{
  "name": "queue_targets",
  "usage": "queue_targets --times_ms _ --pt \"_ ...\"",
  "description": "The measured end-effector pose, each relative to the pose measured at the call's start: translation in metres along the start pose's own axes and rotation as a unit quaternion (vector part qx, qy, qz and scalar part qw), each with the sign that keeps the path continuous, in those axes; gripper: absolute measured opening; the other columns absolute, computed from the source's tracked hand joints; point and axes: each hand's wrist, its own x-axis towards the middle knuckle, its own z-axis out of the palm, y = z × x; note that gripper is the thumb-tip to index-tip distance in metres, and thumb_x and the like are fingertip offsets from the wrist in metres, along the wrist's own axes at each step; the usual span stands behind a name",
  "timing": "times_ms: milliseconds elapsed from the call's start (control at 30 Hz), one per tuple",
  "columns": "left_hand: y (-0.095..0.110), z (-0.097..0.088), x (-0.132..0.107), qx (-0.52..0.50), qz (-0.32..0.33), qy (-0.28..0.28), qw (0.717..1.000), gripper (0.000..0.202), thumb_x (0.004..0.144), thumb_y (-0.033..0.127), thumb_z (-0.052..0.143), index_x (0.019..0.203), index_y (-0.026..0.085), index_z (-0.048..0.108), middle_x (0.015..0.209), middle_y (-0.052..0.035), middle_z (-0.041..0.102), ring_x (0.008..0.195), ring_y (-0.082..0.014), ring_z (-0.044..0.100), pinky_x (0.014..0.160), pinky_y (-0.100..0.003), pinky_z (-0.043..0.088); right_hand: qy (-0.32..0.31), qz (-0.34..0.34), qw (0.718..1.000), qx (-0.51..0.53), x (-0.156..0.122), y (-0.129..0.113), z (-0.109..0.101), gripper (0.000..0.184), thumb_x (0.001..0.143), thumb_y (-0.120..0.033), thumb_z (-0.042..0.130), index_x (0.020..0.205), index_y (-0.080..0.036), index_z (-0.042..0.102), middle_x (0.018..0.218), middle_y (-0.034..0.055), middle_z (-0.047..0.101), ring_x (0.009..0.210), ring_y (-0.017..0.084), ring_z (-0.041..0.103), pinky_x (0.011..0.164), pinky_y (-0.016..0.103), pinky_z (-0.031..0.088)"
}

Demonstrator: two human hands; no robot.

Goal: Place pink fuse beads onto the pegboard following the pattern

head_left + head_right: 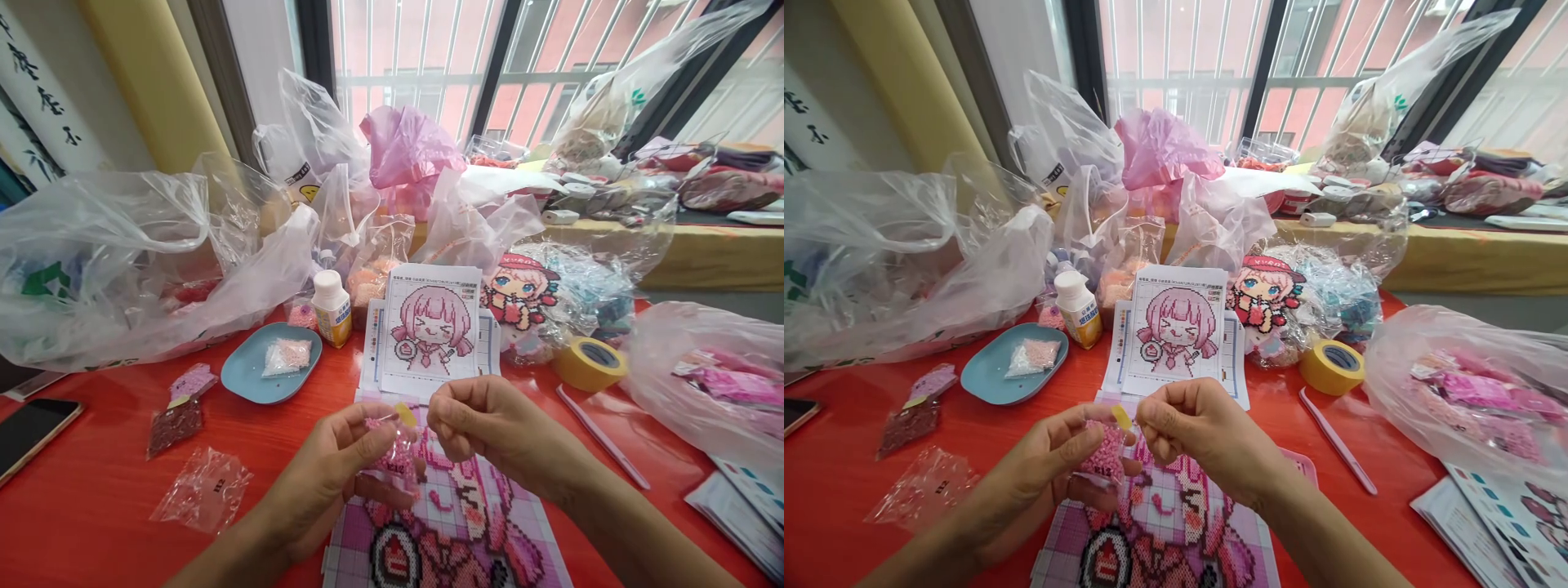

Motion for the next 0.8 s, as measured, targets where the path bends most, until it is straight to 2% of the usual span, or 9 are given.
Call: queue_targets --times_ms 67,100,200,300,433,533,633,733,800 --pt "-0.005 0.000 0.001 -0.011 -0.012 0.021 1.000 0.041 0.072 0.038 0.077 0.102 0.014 0.063 0.086 -0.0071 0.071 0.071 -0.0170 0.069 0.066 -0.031 0.058 0.044 -0.015 0.991 -0.122 0.000 0.002 0.002 0.028 0.079 -0.041 0.068 0.066 -0.017 0.059 0.057 -0.0036 0.053 0.053 0.006 0.043 0.054 0.023 0.033" --pt "-0.007 0.000 0.002 -0.019 -0.017 0.032 0.999 0.041 0.070 0.037 0.079 0.101 0.014 0.064 0.086 -0.0069 0.072 0.071 -0.0166 0.069 0.068 -0.032 0.058 0.068 -0.026 0.978 -0.198 -0.001 0.004 0.003 0.025 0.082 -0.039 0.063 0.069 -0.018 0.059 0.059 -0.0028 0.055 0.055 0.007 0.044 0.054 0.024 0.033" --pt "-0.011 0.000 0.004 -0.039 -0.020 0.048 0.998 0.041 0.064 0.035 0.083 0.096 0.013 0.069 0.084 -0.0074 0.073 0.074 -0.0167 0.068 0.068 -0.030 0.057 0.117 -0.081 0.911 -0.388 -0.005 0.014 0.009 0.024 0.091 -0.036 0.048 0.075 -0.022 0.059 0.068 -0.0004 0.059 0.060 0.011 0.048 0.057 0.026 0.036" --pt "-0.011 -0.001 0.004 -0.051 -0.015 0.049 0.997 0.036 0.062 0.032 0.085 0.091 0.014 0.072 0.080 -0.0058 0.073 0.072 -0.0145 0.067 0.063 -0.024 0.054 0.109 -0.123 0.870 -0.465 -0.009 0.025 0.015 0.020 0.093 -0.030 0.043 0.081 -0.024 0.059 0.080 0.0009 0.062 0.069 0.013 0.054 0.063 0.028 0.039" --pt "-0.013 0.001 0.002 -0.065 0.004 0.039 0.997 0.031 0.063 0.024 0.085 0.089 0.015 0.072 0.071 -0.0015 0.072 0.066 -0.0097 0.065 0.063 -0.019 0.051 0.114 -0.144 0.847 -0.499 -0.008 0.036 0.016 0.019 0.094 -0.023 0.041 0.087 -0.025 0.058 0.086 0.0018 0.061 0.074 0.014 0.056 0.066 0.028 0.041" --pt "-0.016 0.002 0.001 -0.067 0.000 0.057 0.996 0.031 0.063 0.023 0.084 0.089 0.015 0.068 0.076 -0.0021 0.072 0.067 -0.0104 0.065 0.065 -0.022 0.052 0.131 -0.164 0.837 -0.506 -0.004 0.034 0.015 0.021 0.093 -0.025 0.041 0.083 -0.023 0.059 0.081 0.0024 0.062 0.068 0.013 0.055 0.061 0.028 0.040" --pt "-0.018 0.002 0.001 -0.073 0.010 0.051 0.996 0.034 0.067 0.027 0.082 0.090 0.017 0.059 0.084 -0.0022 0.070 0.073 -0.0144 0.065 0.071 -0.033 0.055 0.161 -0.147 0.842 -0.493 0.000 0.026 0.015 0.024 0.092 -0.030 0.043 0.075 -0.021 0.058 0.069 0.0022 0.061 0.059 0.013 0.052 0.056 0.027 0.038" --pt "-0.018 0.000 0.000 -0.048 0.046 0.030 0.997 0.035 0.069 0.028 0.081 0.089 0.021 0.053 0.083 -0.0008 0.069 0.073 -0.0147 0.065 0.074 -0.034 0.053 0.162 -0.112 0.865 -0.461 0.000 0.018 0.015 0.028 0.090 -0.036 0.045 0.068 -0.021 0.056 0.062 0.0011 0.060 0.055 0.012 0.050 0.052 0.026 0.037" --pt "-0.018 -0.001 -0.001 0.010 0.086 0.051 0.995 0.033 0.067 0.027 0.082 0.084 0.021 0.054 0.084 -0.0003 0.069 0.077 -0.0154 0.065 0.074 -0.030 0.051 0.144 -0.085 0.892 -0.420 -0.001 0.015 0.016 0.030 0.088 -0.041 0.046 0.067 -0.022 0.056 0.061 0.0009 0.060 0.054 0.011 0.050 0.050 0.025 0.038"
